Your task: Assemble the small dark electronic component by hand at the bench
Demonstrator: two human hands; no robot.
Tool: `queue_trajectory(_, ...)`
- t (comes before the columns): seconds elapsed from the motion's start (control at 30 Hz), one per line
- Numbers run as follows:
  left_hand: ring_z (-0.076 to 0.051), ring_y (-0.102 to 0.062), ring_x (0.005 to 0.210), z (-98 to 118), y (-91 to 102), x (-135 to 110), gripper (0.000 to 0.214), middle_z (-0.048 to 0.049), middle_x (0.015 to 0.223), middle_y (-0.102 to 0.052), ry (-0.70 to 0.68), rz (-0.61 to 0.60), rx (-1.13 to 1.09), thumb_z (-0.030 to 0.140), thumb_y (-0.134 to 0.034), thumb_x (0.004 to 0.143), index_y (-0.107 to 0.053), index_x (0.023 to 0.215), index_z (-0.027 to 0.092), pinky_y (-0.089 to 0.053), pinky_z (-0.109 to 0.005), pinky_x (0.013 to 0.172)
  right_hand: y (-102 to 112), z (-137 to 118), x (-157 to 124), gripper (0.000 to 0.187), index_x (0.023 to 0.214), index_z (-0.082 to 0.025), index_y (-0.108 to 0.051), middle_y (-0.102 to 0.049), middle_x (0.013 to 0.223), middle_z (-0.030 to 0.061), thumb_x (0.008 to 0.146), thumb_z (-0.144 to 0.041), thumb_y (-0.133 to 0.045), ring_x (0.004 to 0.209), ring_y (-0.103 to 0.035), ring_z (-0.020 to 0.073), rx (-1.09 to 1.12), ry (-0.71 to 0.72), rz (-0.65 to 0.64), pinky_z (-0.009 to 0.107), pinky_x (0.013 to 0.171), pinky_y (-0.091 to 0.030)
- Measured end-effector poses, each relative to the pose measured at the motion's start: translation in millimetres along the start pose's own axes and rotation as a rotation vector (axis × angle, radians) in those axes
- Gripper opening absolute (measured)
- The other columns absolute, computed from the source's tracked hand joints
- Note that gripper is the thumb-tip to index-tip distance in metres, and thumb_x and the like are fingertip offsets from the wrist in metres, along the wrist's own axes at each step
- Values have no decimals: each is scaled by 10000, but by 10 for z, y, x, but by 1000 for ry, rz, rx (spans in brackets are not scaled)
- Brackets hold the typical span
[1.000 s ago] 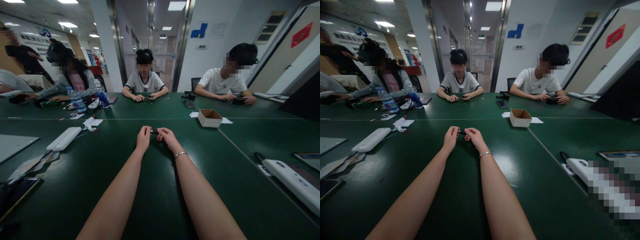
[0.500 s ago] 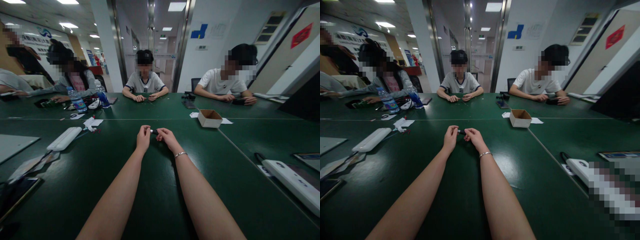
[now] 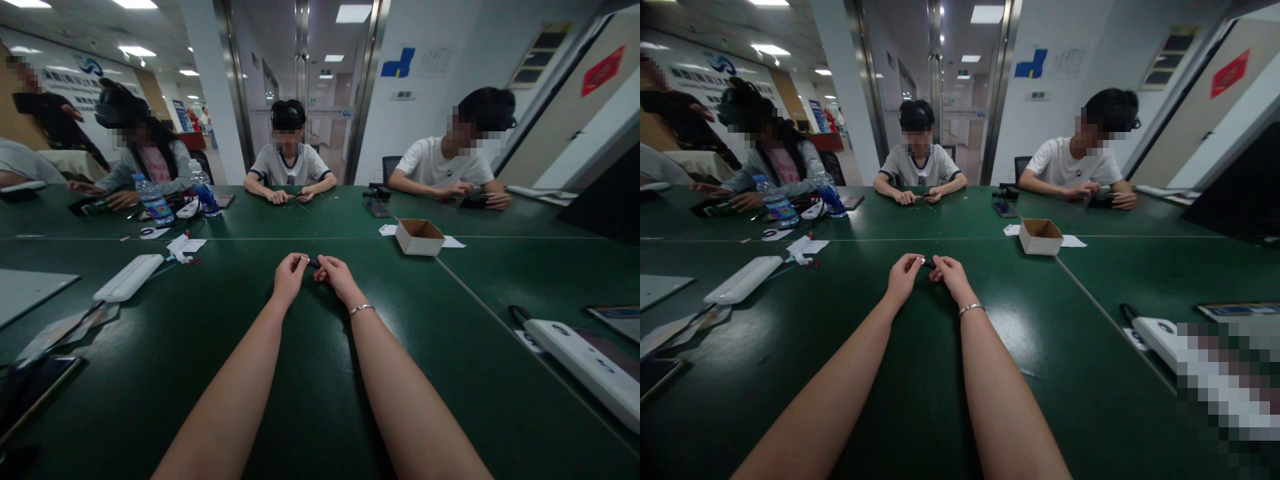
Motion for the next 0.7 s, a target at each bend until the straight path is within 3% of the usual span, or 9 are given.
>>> queue_trajectory(0.17, -138, -554, 724, -120, 43, 19, 285, -13, 767, -616, 103, 6, 33, 442, -538, 837, -608, 803, 168, -414, -243, 674, -6, 4, -1, 416, 949, -172, -639, -673, 723, 33, 653, -420, -795, 578, -581, 126, 4, 10, -35, 258, 573, -483)
queue_trajectory(0.43, -124, -428, 523, -144, 111, -7, 502, 18, 536, -481, 199, 37, 248, 591, -433, 849, -513, 574, 179, -280, -252, 533, -65, -29, -15, 379, 975, -203, -651, -646, 795, -2, 630, -267, -792, 663, -578, 118, 9, 58, -133, 225, 577, -484)
queue_trajectory(0.57, -132, -416, 491, -88, 132, -34, 524, 8, 503, -471, 242, 41, 283, 586, -411, 858, -511, 537, 184, -269, -263, 528, -90, -54, -24, 394, 989, -207, -663, -657, 857, 12, 619, -246, -792, 695, -585, 125, -2, 60, -149, 224, 582, -479)
queue_trajectory(0.7, -139, -427, 502, -60, 120, -51, 523, 3, 520, -485, 261, 20, 273, 592, -398, 864, -526, 558, 187, -277, -263, 531, -71, -39, -14, 371, 958, -188, -674, -673, 821, 13, 631, -316, -795, 589, -557, 102, -17, 30, -108, 231, 562, -463)
Point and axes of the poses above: each hand's wrist, its own x-axis towards the middle knuckle, its own y-axis out of the back of the hand, z = x × y, the point moved 7 cm from there along x, towards the middle knuckle
